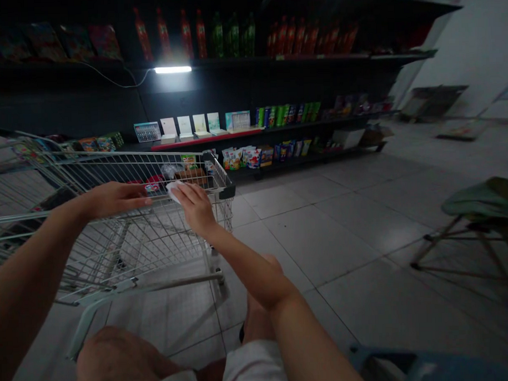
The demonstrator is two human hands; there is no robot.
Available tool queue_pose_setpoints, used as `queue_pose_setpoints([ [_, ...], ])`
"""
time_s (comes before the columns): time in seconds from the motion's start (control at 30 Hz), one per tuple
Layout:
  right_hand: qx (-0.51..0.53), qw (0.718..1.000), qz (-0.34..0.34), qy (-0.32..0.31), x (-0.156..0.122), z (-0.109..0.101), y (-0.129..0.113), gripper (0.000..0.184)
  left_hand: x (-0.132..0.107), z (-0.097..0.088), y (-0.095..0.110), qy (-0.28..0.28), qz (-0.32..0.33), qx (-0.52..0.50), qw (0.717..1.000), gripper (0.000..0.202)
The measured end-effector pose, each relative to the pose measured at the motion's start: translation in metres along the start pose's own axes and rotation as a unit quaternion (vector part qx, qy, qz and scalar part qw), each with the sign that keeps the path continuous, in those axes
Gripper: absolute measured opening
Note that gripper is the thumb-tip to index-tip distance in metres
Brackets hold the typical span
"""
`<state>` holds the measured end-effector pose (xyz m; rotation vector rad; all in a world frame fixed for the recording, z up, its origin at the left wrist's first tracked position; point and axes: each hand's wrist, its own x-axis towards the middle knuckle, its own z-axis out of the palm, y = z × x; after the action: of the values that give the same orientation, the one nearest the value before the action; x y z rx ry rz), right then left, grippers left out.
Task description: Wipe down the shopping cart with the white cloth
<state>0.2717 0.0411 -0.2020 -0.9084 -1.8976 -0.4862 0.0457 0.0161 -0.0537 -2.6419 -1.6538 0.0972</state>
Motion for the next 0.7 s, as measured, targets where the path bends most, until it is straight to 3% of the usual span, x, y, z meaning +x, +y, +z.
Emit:
queue_pose_setpoints([
  [0.1,0.003,0.999,-0.05,-0.002,-0.025,0.018,0.008,0.042,0.022,0.011,0.018,-0.036,-0.002,0.015,0.999,0.078],
  [0.3,-0.012,0.986,-0.098,-0.132,-0.133,0.07,0.015,0.023,0.024,0.02,0.005,-0.043,-0.055,0.029,0.997,0.076],
  [0.37,-0.014,0.981,-0.115,-0.156,-0.153,0.077,0.012,0.022,0.024,0.019,0.003,-0.047,-0.064,0.031,0.996,0.075],
  [0.43,-0.008,0.978,-0.147,-0.15,-0.15,0.077,0.008,0.024,0.024,0.018,0.003,-0.049,-0.074,0.025,0.996,0.075],
  [0.53,0.013,0.978,-0.17,-0.12,-0.112,0.072,0.001,0.027,0.025,0.017,0.004,-0.045,-0.071,0.019,0.996,0.075],
  [0.63,0.021,0.988,-0.101,-0.111,-0.07,0.073,-0.008,0.036,0.024,0.018,0.001,-0.041,-0.058,0.019,0.997,0.073],
  [0.7,0.033,0.985,-0.08,-0.151,-0.062,0.077,-0.014,0.036,0.024,0.019,0.0,-0.04,-0.06,0.018,0.997,0.073],
])
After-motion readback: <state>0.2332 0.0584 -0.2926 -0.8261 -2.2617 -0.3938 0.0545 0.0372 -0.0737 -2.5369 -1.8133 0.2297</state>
